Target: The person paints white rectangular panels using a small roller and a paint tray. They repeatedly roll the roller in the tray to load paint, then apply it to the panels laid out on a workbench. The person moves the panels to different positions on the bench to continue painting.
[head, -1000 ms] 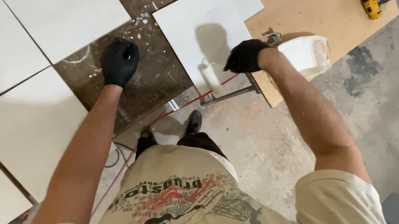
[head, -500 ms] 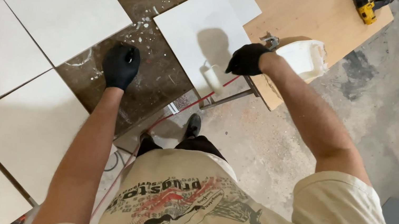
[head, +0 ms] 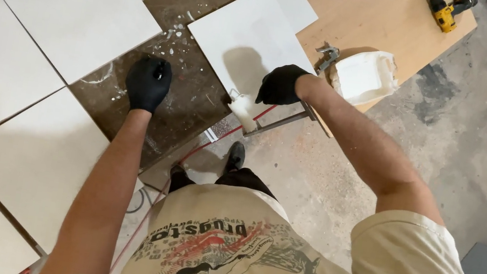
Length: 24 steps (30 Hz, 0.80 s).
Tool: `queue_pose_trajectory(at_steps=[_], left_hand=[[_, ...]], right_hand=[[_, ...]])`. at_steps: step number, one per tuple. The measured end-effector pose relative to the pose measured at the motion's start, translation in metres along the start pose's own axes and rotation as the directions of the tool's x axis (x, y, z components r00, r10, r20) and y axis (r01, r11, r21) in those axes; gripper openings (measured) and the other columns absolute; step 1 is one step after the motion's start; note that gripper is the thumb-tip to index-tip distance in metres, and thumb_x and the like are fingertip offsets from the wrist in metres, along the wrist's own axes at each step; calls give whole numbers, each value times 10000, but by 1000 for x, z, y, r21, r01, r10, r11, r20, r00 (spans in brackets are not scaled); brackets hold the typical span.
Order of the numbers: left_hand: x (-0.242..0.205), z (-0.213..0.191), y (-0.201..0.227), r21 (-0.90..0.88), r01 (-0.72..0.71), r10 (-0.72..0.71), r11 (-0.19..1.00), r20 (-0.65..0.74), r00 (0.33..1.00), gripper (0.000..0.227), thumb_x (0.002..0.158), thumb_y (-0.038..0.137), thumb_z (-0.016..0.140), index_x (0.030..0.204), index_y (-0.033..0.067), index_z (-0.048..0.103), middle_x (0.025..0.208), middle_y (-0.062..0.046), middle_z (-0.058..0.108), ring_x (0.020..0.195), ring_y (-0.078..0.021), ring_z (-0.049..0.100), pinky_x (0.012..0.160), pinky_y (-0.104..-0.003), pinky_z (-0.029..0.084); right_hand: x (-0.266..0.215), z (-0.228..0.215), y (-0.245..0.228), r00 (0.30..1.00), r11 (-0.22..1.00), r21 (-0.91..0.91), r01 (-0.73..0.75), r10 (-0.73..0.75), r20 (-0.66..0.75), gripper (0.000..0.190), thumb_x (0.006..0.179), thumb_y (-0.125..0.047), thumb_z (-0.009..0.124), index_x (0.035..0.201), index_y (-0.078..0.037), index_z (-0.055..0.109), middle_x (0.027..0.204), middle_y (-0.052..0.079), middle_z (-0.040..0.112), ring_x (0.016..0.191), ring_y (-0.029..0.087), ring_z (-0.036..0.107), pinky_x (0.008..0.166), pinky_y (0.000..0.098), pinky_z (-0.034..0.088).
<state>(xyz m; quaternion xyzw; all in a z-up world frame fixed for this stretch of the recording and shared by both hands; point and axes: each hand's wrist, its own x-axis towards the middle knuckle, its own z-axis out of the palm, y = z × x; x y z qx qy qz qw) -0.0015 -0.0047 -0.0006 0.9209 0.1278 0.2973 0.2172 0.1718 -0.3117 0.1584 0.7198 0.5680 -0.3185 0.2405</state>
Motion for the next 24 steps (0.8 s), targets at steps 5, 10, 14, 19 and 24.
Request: queue_pose_trajectory(at_steps=[5,10,14,19,24], left_hand=[[-4,3,-2,1,-11,11,1000,-45,999,257,960,268,723,729,184,648,619,-67,617,694,-324,683,685,-396,578],[1,3,-3,4,-41,41,999,-54,998,248,951,238,724,729,171,635,626,-95,608,696,-332,680,659,-400,575],[-5,6,-5,-6,-18,17,1000,-36,999,245,949,263,717,731,183,638,618,-60,604,699,-319,676,672,-406,572],[-4,14,-10,42,-46,49,998,-70,996,258,937,302,726,714,202,644,610,-56,610,687,-323,676,679,-398,585],[1,3,-4,-4,-85,84,996,-94,992,228,938,211,727,728,181,643,606,-57,595,670,-313,672,638,-387,573]], right_hand=[[-37,-13,23,995,996,-14,-90,90,37,510,1020,-529,448,1206,-164,752,1261,66,733,1291,246,621,1121,395,442],[-18,-10,-1,1000,997,78,-5,8,-30,466,1014,-462,478,1159,-122,762,1221,125,738,1267,296,628,1132,432,402],[-39,5,34,998,998,27,-64,64,21,434,1010,-487,488,1216,-201,741,1285,78,712,1294,288,608,1144,409,403],[-31,35,85,946,878,379,-293,323,-15,365,882,-639,675,1182,-445,749,1225,-106,737,1278,213,612,1138,402,429],[8,27,32,1000,999,-45,5,-5,-20,532,1028,-536,466,1368,-176,658,1470,91,597,1438,272,477,1276,415,249]])
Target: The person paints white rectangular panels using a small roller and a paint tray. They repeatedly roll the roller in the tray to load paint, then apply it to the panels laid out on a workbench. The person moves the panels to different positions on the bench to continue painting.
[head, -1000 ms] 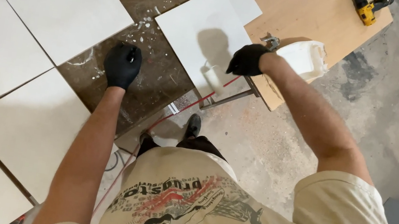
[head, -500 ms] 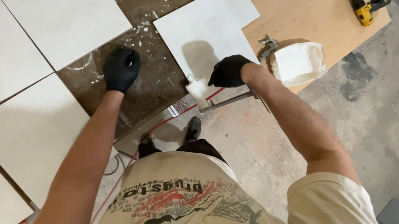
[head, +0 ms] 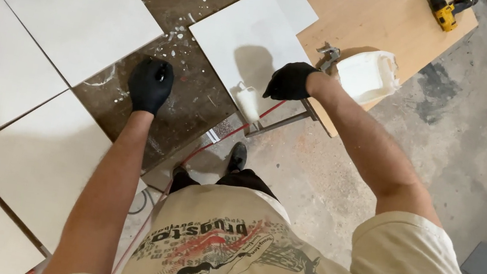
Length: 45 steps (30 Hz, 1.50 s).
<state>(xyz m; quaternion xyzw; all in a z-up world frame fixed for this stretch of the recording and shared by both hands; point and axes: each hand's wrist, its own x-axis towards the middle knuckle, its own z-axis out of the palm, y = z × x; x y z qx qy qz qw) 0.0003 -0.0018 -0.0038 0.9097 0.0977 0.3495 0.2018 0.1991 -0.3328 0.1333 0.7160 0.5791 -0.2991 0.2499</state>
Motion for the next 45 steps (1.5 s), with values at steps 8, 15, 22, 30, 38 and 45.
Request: queue_pose_trajectory(at_steps=[8,15,22,30,38,45], left_hand=[[5,-3,6,-51,41,-39,998,27,999,242,944,229,715,718,168,653,589,-67,606,693,-334,678,671,-397,585],[-1,9,-5,-38,49,-48,998,11,999,214,904,235,733,709,189,658,561,-40,589,653,-307,671,633,-380,572],[-1,9,-3,-3,26,-26,1000,-2,1000,203,885,255,752,712,204,660,561,-42,600,647,-306,678,615,-383,576],[0,3,3,-14,47,-47,999,-8,999,167,886,265,744,745,191,695,577,-48,622,651,-307,685,633,-395,574],[-1,0,1,-57,25,-24,998,18,1000,248,903,207,730,681,176,623,550,-35,581,610,-303,655,593,-370,561],[4,3,-2,-15,-10,9,1000,-11,1000,301,910,207,731,651,161,585,532,-64,551,602,-322,647,600,-369,556]], right_hand=[[-69,18,39,934,850,445,-283,350,-76,463,922,-566,633,1281,-281,693,1312,28,679,1329,275,552,1195,403,357],[-60,126,-104,611,474,845,-248,754,-243,271,949,-466,704,1203,-379,743,1036,43,772,1023,320,706,865,473,587],[10,134,-135,585,640,603,-476,742,-327,305,985,-441,620,1267,-352,694,934,-3,738,903,218,744,798,362,614],[170,6,-39,618,515,753,-411,764,-185,392,1006,-521,447,1277,-350,672,1126,28,744,1094,285,712,939,450,584],[17,45,-141,678,513,742,-431,727,-109,405,1035,-389,463,1420,-326,573,1146,143,716,1086,374,706,933,520,586],[-45,131,-133,493,567,706,-425,799,-345,290,1036,-377,555,1283,-280,673,913,171,707,905,410,715,760,539,608]])
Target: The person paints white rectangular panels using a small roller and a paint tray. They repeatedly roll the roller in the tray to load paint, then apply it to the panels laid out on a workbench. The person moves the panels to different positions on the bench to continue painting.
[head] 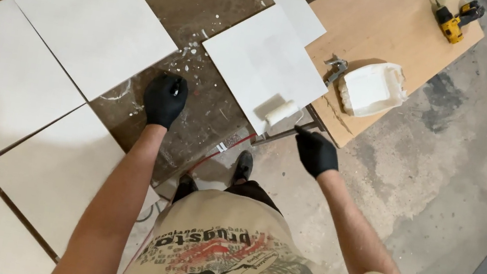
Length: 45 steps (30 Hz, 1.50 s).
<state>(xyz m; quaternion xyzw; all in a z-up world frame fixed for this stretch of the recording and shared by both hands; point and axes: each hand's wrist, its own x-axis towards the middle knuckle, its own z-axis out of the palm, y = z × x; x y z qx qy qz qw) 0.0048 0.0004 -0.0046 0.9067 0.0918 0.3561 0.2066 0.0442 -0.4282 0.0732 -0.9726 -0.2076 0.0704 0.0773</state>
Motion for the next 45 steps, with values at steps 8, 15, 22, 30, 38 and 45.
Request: queue_pose_trajectory(at_steps=[8,15,22,30,38,45], left_hand=[[3,-12,12,-21,69,-68,997,47,997,230,912,215,730,708,166,637,566,-55,587,636,-305,667,636,-388,559],[3,-12,12,3,39,-39,999,30,999,218,918,209,740,726,154,652,587,-81,586,652,-347,662,644,-406,559],[-3,-3,5,-17,26,-26,1000,26,999,223,930,187,742,731,182,642,600,-29,599,676,-281,682,662,-345,561],[0,-4,1,-17,-11,11,1000,17,1000,232,928,194,746,719,168,650,571,-45,596,642,-300,672,613,-380,569],[3,-12,14,-48,23,-23,999,-1,1000,222,929,171,748,724,136,670,580,-78,613,654,-331,667,667,-389,577],[1,-8,12,-10,96,-95,995,65,993,266,938,229,739,709,138,638,582,-96,605,679,-342,681,669,-419,567]], right_hand=[[151,30,-32,994,999,13,-39,38,104,343,1019,-434,513,1319,-360,662,1080,98,750,1035,345,717,914,494,587],[205,10,-78,976,995,60,-77,63,209,402,1012,-499,467,1337,-355,655,1182,50,743,1135,318,694,994,467,556],[15,10,39,965,945,-243,218,-246,-90,301,975,-380,638,1270,-361,690,861,101,727,762,319,744,632,431,603],[117,16,3,987,992,47,-113,107,122,340,1003,-450,552,1320,-396,659,1112,72,748,1058,360,704,941,526,578],[212,20,-56,977,991,43,-124,114,180,379,1007,-503,486,1340,-406,640,1172,-8,741,1131,260,697,971,454,564],[31,-26,10,945,990,-77,-122,140,295,405,1041,-452,491,1391,-295,620,1201,138,724,1117,384,690,981,515,563]])
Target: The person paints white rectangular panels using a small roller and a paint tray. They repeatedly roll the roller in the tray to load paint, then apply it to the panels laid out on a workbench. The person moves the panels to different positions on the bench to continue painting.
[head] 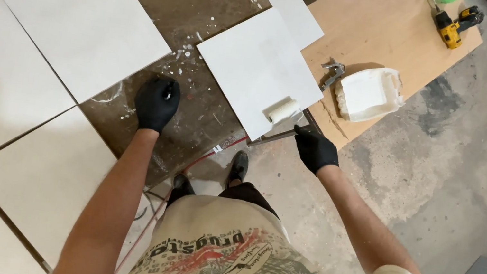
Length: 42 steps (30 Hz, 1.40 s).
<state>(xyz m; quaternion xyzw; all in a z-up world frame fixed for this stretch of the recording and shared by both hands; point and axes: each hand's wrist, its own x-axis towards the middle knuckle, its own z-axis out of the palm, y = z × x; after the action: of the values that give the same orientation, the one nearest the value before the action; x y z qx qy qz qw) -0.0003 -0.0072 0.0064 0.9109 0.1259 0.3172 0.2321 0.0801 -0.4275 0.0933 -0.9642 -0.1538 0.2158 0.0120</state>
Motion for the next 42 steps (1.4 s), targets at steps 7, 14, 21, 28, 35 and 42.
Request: queue_pose_trajectory(at_steps=[7,14,21,28,35,42], left_hand=[[3,-1,-1,-31,-38,38,999,-12,999,242,950,191,727,723,168,644,586,-55,595,671,-315,675,661,-396,577],[0,0,-2,-5,-49,49,999,-22,999,253,945,187,738,714,167,637,574,-52,589,675,-311,678,679,-383,579],[-3,1,-5,-9,-6,6,1000,-30,1000,208,946,203,742,757,158,669,603,-50,619,672,-300,686,673,-382,571],[-8,6,-11,7,-38,38,999,-33,999,242,955,238,742,746,147,659,602,-73,602,678,-334,674,671,-399,576],[-1,3,-8,13,-50,50,999,-34,998,249,944,196,746,720,147,650,576,-68,606,686,-317,697,685,-373,580],[-1,5,-11,5,-66,66,998,-11,998,223,953,180,736,744,174,659,590,-52,596,688,-311,689,681,-374,576]], right_hand=[[155,-12,-91,999,999,25,32,-31,-27,414,1038,-470,408,1348,-329,642,1192,46,733,1161,293,685,997,481,552],[70,-19,-53,998,999,11,38,-39,49,426,1041,-409,422,1453,-396,530,1297,76,695,1240,316,645,1047,511,523],[65,-48,-84,996,998,59,-3,-2,89,450,1045,-424,357,1424,-342,586,1298,116,692,1232,354,644,1050,529,522],[154,-33,-115,996,989,118,89,-86,-33,418,1055,-425,404,1416,-339,597,1277,48,707,1216,280,658,1041,466,528],[6,37,33,962,977,-98,190,-205,-180,391,1010,-408,544,1397,-384,596,1002,100,722,950,334,721,817,474,599],[-7,57,58,904,977,-115,181,-211,-372,313,982,-413,617,1288,-376,670,889,61,724,838,303,729,673,452,619]])
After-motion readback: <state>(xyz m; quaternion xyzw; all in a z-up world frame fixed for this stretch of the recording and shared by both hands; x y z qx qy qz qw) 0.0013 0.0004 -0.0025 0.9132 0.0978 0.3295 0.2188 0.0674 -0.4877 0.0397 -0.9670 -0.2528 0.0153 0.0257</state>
